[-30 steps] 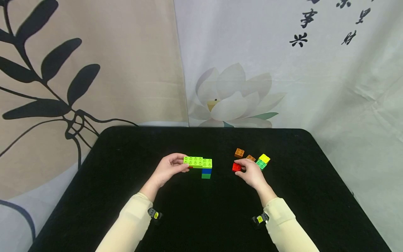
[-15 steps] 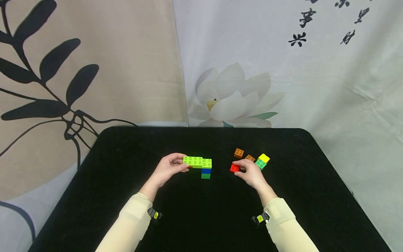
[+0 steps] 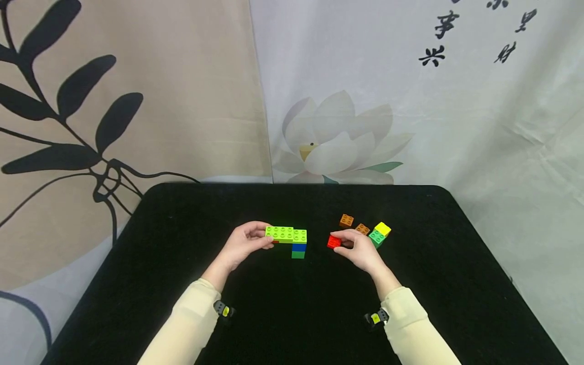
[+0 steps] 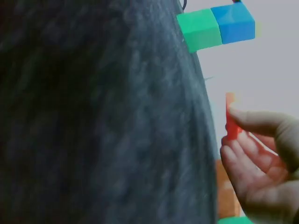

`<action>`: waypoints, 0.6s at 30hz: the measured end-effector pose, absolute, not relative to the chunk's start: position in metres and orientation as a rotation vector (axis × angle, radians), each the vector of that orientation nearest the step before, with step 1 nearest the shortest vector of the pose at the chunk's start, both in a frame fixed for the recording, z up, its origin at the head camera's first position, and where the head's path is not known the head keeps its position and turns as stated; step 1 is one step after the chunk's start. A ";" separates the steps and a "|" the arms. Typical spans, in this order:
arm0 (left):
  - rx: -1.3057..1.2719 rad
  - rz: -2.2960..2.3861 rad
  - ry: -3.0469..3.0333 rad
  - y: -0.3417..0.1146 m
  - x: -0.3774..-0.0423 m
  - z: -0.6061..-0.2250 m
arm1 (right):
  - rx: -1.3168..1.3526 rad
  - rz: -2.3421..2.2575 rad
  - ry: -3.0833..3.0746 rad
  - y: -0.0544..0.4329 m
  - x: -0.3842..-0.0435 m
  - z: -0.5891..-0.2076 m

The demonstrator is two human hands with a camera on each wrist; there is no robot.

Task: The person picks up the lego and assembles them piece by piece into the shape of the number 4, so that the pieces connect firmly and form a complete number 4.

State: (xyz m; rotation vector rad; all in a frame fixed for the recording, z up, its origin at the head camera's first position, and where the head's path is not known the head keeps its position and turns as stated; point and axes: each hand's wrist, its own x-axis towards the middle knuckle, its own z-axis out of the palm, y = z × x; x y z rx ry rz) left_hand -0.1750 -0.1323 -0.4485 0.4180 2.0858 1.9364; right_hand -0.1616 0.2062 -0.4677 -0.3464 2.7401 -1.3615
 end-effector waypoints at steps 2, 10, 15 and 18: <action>0.416 1.939 2.084 -0.133 -0.175 -0.449 | -0.395 -1.411 2.711 0.201 -0.162 -0.462; 0.434 1.944 2.066 -0.134 -0.176 -0.449 | -0.577 -1.575 2.627 0.176 -0.160 -0.434; 0.444 1.944 2.062 -0.135 -0.177 -0.450 | -0.703 -1.589 2.626 0.161 -0.161 -0.426; 0.435 1.941 2.061 -0.135 -0.177 -0.449 | -0.746 -1.559 2.642 0.154 -0.161 -0.424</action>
